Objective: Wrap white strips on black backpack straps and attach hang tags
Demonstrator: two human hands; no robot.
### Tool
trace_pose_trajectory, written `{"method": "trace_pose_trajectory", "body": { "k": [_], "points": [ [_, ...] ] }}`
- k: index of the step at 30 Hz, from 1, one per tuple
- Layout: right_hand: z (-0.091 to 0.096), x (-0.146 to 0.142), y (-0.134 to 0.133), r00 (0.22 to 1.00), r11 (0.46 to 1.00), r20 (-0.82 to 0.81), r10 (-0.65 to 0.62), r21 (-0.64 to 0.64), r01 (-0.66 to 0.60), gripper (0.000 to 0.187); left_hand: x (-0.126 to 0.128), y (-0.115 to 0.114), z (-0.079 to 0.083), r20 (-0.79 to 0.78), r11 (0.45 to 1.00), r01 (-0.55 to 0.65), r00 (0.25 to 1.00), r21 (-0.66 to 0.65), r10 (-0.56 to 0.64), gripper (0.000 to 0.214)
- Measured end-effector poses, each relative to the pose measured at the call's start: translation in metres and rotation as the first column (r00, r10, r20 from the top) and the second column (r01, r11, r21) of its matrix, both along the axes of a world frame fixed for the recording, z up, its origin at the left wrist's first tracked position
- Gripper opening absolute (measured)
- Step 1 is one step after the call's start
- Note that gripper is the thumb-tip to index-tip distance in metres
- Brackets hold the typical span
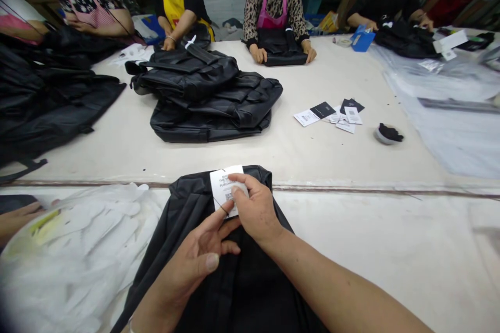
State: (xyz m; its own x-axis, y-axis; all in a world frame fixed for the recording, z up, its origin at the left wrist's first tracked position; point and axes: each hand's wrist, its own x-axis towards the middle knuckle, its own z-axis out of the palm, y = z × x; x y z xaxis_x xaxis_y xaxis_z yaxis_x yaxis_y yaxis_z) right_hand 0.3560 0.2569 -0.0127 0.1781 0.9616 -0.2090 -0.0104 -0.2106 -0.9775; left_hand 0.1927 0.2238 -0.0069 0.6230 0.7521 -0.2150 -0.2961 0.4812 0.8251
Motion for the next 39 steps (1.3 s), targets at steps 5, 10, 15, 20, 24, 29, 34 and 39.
{"method": "trace_pose_trajectory", "body": {
  "k": [5, 10, 15, 20, 24, 29, 34, 39],
  "points": [
    [-0.01, 0.008, -0.016, 0.914, 0.96, -0.295, 0.278, 0.1, -0.26, 0.057, 0.003, 0.002, -0.001, 0.008, 0.998, -0.028, 1.0, 0.063, 0.027, 0.089],
    [-0.015, 0.022, -0.031, 0.904, 0.884, 0.039, 0.425, 0.198, -0.424, 0.067, -0.003, 0.015, 0.0, -0.109, 0.984, -0.091, 0.988, 0.154, 0.108, 0.083],
    [-0.011, 0.04, -0.011, 0.942, 0.991, -0.333, 0.047, 0.132, -0.002, 0.043, -0.001, 0.027, 0.001, -0.431, 0.922, -0.245, 0.828, 0.298, 0.359, 0.045],
    [-0.009, 0.045, 0.021, 0.817, 1.0, -0.577, 0.01, 0.003, -0.01, 0.037, -0.009, 0.016, 0.0, -0.575, 0.94, -0.275, 0.744, 0.203, 0.342, 0.033],
    [-0.021, 0.035, 0.03, 0.881, 0.985, -0.442, 0.17, 0.041, -0.17, 0.049, -0.02, 0.008, 0.026, -0.477, 0.912, -0.399, 0.787, 0.092, 0.392, 0.03],
    [-0.044, 0.034, 0.029, 0.984, 0.985, 0.125, 0.13, 0.095, -0.142, 0.034, -0.01, 0.056, 0.076, -0.146, 0.743, -0.636, 0.731, 0.208, 0.667, 0.03],
    [-0.05, 0.038, 0.021, 0.849, 0.948, 0.513, 0.126, 0.189, -0.255, 0.028, 0.019, 0.15, 0.055, -0.098, 0.745, -0.529, 0.786, 0.405, 0.611, 0.039],
    [-0.059, 0.037, 0.015, 0.759, 0.879, 0.647, 0.067, 0.322, -0.352, 0.03, 0.04, 0.211, 0.001, -0.27, 0.667, -0.221, 0.791, 0.712, 0.55, 0.037]
  ]
}}
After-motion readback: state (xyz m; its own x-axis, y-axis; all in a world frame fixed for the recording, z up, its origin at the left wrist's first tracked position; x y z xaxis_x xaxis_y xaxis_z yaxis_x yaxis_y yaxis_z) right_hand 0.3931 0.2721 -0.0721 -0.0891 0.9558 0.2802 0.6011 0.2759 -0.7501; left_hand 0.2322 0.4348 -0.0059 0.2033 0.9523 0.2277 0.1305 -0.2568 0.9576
